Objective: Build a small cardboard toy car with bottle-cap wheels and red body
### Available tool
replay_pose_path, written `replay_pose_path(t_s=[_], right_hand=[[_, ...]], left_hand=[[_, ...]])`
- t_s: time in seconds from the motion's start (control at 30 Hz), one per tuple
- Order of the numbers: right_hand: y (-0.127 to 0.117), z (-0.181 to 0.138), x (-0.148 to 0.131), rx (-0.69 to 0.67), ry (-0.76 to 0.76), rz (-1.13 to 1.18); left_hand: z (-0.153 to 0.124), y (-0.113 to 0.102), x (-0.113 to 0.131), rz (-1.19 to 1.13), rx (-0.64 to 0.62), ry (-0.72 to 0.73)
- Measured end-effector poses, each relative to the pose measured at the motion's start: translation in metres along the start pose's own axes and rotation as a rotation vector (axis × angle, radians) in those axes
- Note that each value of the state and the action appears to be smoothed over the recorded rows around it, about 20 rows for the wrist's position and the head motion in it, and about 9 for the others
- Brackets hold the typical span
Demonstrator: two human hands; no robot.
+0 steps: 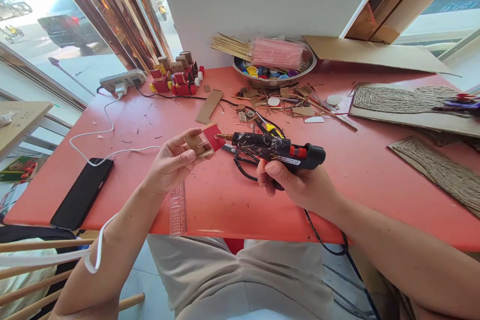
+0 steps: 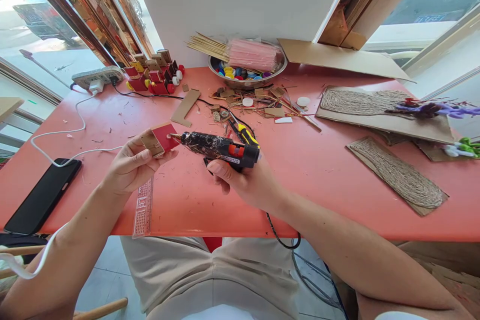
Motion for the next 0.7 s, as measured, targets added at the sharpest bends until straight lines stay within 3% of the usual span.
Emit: replay_pose_path(t_s=[0.7], right_hand=[[0.0022, -0.0003, 0.0007, -0.015, -0.026, 0.058]], left_hand=[[0.0016, 0.0014, 0.0009, -0.033, -0.021, 0.011]])
Point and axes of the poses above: each hand's wrist, its own z-axis towards the middle knuckle, its own y-axis out of the palm, x = y × z, the point moved 1 cm from there along z, towards the middle knuckle, and after that the axes turned 4 degrees about y, right-handed, at the moved point
